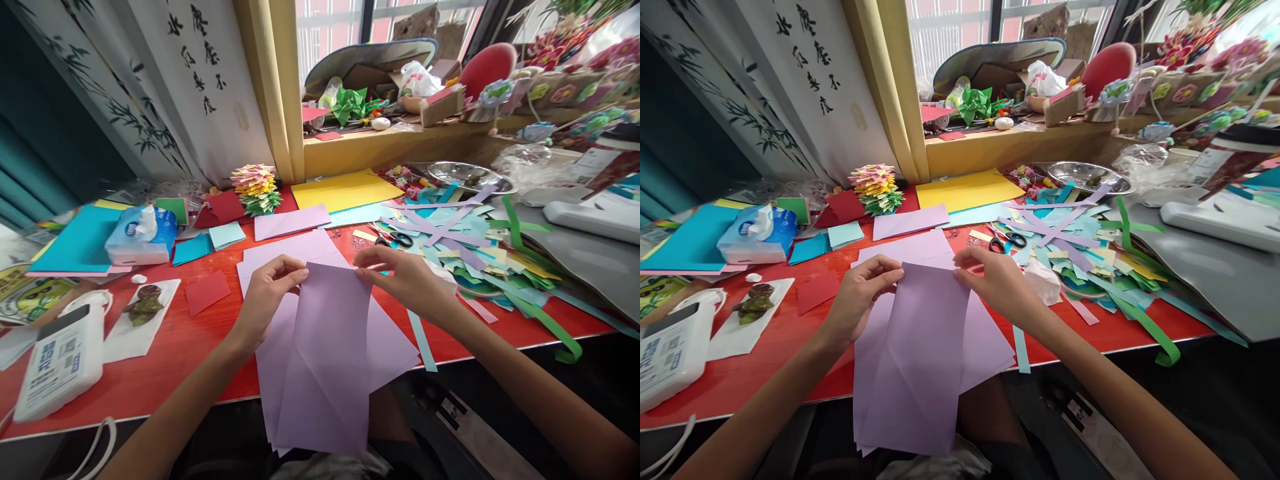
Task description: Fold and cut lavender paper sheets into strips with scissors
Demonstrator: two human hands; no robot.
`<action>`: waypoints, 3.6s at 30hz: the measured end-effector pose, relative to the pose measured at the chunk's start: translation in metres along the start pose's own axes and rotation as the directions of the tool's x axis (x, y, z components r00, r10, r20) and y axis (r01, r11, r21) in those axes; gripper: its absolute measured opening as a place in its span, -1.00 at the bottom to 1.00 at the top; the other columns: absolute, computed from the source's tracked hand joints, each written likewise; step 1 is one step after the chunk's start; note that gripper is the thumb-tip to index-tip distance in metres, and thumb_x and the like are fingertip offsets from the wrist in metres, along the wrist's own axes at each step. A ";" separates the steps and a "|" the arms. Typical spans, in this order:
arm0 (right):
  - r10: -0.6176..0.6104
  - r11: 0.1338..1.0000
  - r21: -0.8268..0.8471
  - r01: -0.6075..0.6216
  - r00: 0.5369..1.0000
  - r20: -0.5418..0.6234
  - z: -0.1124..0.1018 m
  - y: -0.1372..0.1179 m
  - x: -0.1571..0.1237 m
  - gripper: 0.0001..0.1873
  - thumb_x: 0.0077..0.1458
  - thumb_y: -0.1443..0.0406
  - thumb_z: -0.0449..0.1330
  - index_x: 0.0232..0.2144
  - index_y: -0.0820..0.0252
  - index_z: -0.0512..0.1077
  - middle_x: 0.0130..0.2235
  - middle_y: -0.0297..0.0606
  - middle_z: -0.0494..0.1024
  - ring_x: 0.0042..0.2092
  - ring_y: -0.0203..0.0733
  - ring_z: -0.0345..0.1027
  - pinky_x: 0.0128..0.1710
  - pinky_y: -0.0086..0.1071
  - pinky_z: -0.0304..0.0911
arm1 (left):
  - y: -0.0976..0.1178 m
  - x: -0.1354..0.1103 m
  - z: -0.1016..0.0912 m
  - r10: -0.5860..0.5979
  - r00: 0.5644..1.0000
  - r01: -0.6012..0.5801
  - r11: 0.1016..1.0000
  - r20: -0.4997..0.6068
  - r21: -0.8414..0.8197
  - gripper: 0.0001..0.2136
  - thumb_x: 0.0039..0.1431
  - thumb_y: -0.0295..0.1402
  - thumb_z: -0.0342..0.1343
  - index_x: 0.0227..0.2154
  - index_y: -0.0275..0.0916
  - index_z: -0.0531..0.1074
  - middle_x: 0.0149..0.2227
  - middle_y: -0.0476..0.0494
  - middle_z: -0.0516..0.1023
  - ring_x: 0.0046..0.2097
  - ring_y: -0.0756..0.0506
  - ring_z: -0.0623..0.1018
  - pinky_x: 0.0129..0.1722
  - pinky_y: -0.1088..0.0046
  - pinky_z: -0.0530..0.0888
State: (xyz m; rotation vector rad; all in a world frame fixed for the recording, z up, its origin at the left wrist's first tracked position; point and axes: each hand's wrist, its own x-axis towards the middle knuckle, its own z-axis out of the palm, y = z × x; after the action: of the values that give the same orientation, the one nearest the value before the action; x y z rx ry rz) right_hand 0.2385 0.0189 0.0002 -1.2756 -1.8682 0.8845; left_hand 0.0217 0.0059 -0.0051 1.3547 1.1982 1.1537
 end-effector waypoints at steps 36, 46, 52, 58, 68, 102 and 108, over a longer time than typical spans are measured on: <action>0.029 0.848 0.521 -0.095 0.991 0.133 0.020 -0.052 0.013 -0.88 -0.03 0.30 0.17 -0.46 0.27 0.45 -0.46 -0.34 0.41 -0.40 -0.37 0.23 -0.40 -0.45 0.12 | 0.046 -0.006 0.005 0.335 0.941 -0.310 0.794 0.049 0.523 -0.84 0.15 -0.25 0.00 -0.40 -0.17 0.42 -0.36 0.01 0.49 -0.30 -0.01 0.43 -0.36 0.52 0.32; 0.041 0.884 0.463 -0.071 0.996 0.073 0.025 -0.053 0.009 -0.83 0.01 0.25 0.14 -0.46 0.25 0.44 -0.43 -0.29 0.45 -0.40 -0.32 0.27 -0.46 -0.46 0.15 | 0.037 -0.008 0.009 0.392 0.918 -0.349 0.741 0.052 0.573 -0.85 0.17 -0.29 -0.02 -0.41 -0.18 0.41 -0.39 0.00 0.49 -0.34 -0.02 0.42 -0.35 0.47 0.32; 0.045 0.892 0.446 -0.066 0.997 0.056 0.027 -0.050 0.009 -0.84 0.00 0.26 0.14 -0.47 0.25 0.45 -0.44 -0.31 0.46 -0.42 -0.36 0.28 -0.50 -0.50 0.13 | 0.032 -0.008 0.011 0.443 0.896 -0.378 0.711 0.040 0.593 -0.87 0.17 -0.31 0.00 -0.42 -0.19 0.40 -0.38 0.02 0.49 -0.32 0.00 0.40 -0.35 0.49 0.31; 0.018 0.889 0.458 -0.022 1.000 0.013 0.029 -0.047 0.008 -0.82 0.00 0.24 0.15 -0.46 0.26 0.45 -0.45 -0.30 0.48 -0.41 -0.34 0.30 -0.50 -0.50 0.14 | 0.031 -0.009 0.014 0.485 0.873 -0.402 0.654 0.051 0.641 -0.86 0.18 -0.32 -0.02 -0.44 -0.20 0.38 -0.40 0.00 0.46 -0.33 -0.01 0.39 -0.34 0.48 0.31; -0.029 0.903 0.426 0.055 0.997 -0.068 0.035 -0.043 0.004 -0.81 0.03 0.20 0.15 -0.43 0.23 0.45 -0.39 -0.29 0.51 -0.34 -0.29 0.36 -0.40 -0.46 0.22 | 0.031 -0.010 0.017 0.561 0.828 -0.410 0.565 0.031 0.716 -0.85 0.21 -0.34 -0.05 -0.44 -0.19 0.34 -0.41 -0.02 0.44 -0.30 -0.04 0.35 -0.33 0.45 0.29; 0.079 0.882 0.462 -0.091 0.996 0.045 0.047 -0.016 -0.013 -0.85 0.04 0.21 0.13 -0.43 0.19 0.39 -0.43 -0.33 0.41 -0.38 -0.30 0.27 -0.46 -0.46 0.13 | 0.031 -0.004 -0.002 0.720 0.694 -0.402 0.363 0.021 0.841 -0.88 0.18 -0.36 -0.04 -0.40 -0.18 0.38 -0.39 -0.06 0.43 -0.30 -0.07 0.37 -0.27 0.39 0.28; 0.146 0.882 0.441 -0.164 0.987 0.073 0.051 -0.007 -0.026 -0.83 0.04 0.20 0.12 -0.44 0.19 0.39 -0.42 -0.31 0.41 -0.38 -0.29 0.26 -0.45 -0.45 0.13 | 0.034 -0.002 -0.014 0.722 0.692 -0.365 0.387 -0.032 0.846 -0.88 0.18 -0.32 -0.03 -0.38 -0.15 0.39 -0.37 -0.07 0.43 -0.27 -0.09 0.37 -0.24 0.36 0.28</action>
State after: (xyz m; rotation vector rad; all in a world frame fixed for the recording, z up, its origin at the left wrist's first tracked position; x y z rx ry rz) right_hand 0.1994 -0.0150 -0.0245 -1.1299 -1.4810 1.3422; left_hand 0.0104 0.0026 0.0296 2.4717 1.7468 1.4920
